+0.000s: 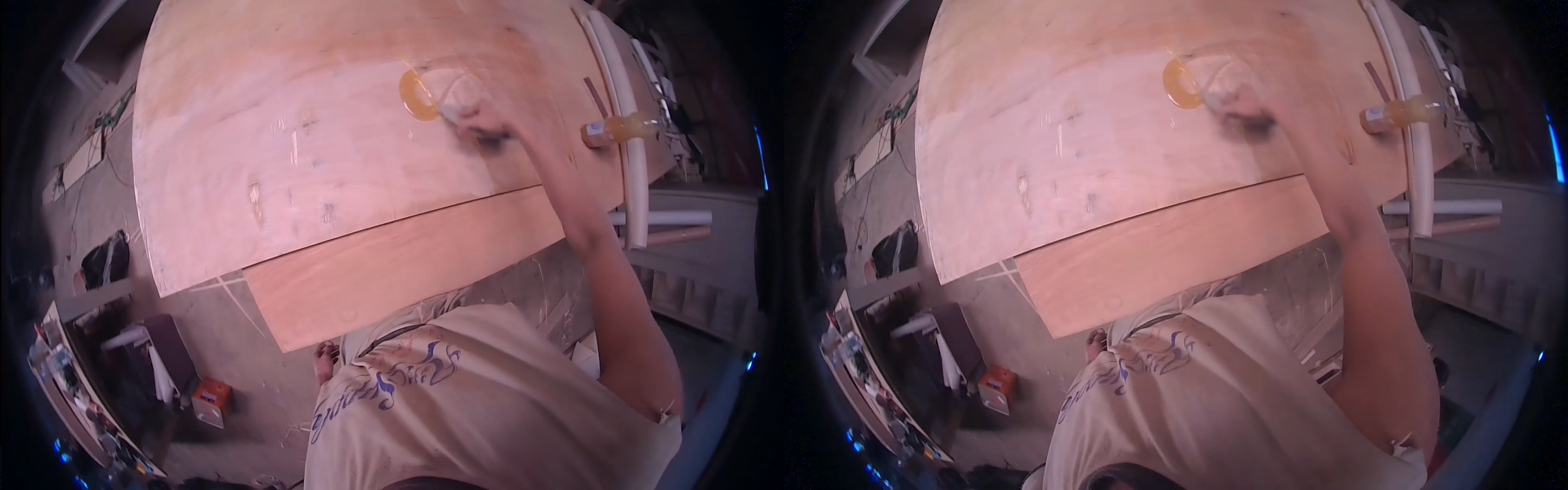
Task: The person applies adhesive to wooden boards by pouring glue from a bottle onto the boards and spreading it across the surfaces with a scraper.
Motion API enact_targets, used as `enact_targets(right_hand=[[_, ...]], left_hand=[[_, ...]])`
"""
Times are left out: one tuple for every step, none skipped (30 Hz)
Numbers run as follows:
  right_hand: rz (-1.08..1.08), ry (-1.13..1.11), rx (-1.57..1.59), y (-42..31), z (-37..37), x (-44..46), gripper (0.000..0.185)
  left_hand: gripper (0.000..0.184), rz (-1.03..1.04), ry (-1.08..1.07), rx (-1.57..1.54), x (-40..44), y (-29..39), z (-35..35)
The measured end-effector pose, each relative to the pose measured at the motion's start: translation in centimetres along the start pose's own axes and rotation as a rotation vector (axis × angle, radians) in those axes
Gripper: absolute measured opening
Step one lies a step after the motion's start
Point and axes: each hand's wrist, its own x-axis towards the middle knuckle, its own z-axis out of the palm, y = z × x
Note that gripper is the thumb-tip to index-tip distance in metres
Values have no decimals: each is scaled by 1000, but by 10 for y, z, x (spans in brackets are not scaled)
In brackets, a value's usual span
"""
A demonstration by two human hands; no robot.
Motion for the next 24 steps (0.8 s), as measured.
enact_targets(right_hand=[[39, -33, 21, 7, 13, -20, 63], [73, -68, 76, 46, 39, -12, 67], [108, -57, 87, 50, 45, -32, 67], [146, -50, 100, 48, 59, -58, 67], [136, -61, 70, 57, 72, -74, 71], [127, -75, 40, 63, 84, -87, 74], [124, -114, 66, 60, 89, -102, 70], [123, -151, 90, 56, 90, -118, 65], [119, -189, 111, 52, 86, -131, 60], [188, -284, 143, 44, 76, -141, 58], [254, -377, 174, 29, 60, -149, 55], [312, -468, 196, 16, 38, -152, 52], [237, -339, 242, 7, 17, -157, 49], [162, -220, 296, 0, 4, -161, 47], [51, -152, 358, -2, -11, -149, 46], [-61, -83, 421, -2, -29, -130, 46], [-161, -1, 440, -21, -44, -116, 47], [-265, 77, 456, -42, -56, -95, 47], [-333, 110, 384, -48, -66, -63, 48], [-409, 142, 315, -55, -73, -28, 49], [-384, 177, 283, -65, -69, 5, 48], [-360, 215, 252, -75, -62, 37, 47], [-333, 253, 221, -88, -62, 63, 47], [-238, 121, 126, -97, -64, 84, 43]], left_hand=[[19, 4, -27, 19, 9, 4, -11], [22, 20, -15, 57, 15, 13, -19], [24, 34, 1, 95, 16, 22, -26], [27, 45, 17, 136, 14, 33, -37], [29, 52, 31, 131, 14, 40, -48], [27, 46, 34, 158, 14, 47, -59], [24, 38, 35, 189, 13, 54, -72], [22, 32, 34, 219, 17, 59, -84], [23, 34, 22, 222, 19, 63, -98], [24, 38, 13, 222, 20, 65, -112], [23, 31, 54, 218, 16, 68, -126], [23, 26, 96, 202, 15, 71, -135], [23, 32, 121, 176, 13, 74, -138], [22, 30, 152, 159, 8, 75, -147], [22, 32, 185, 147, 7, 76, -154], [21, 38, 207, 141, 6, 77, -155], [19, 42, 231, 131, 5, 75, -154], [18, 45, 258, 116, 2, 72, -151], [17, 60, 265, 97, -3, 69, -145], [17, 76, 279, 74, -11, 70, -136], [16, 97, 296, 51, -19, 70, -129], [16, 116, 302, 15, -25, 65, -123], [15, 133, 307, -20, -31, 56, -115], [14, 144, 311, -48, -41, 45, -107]])
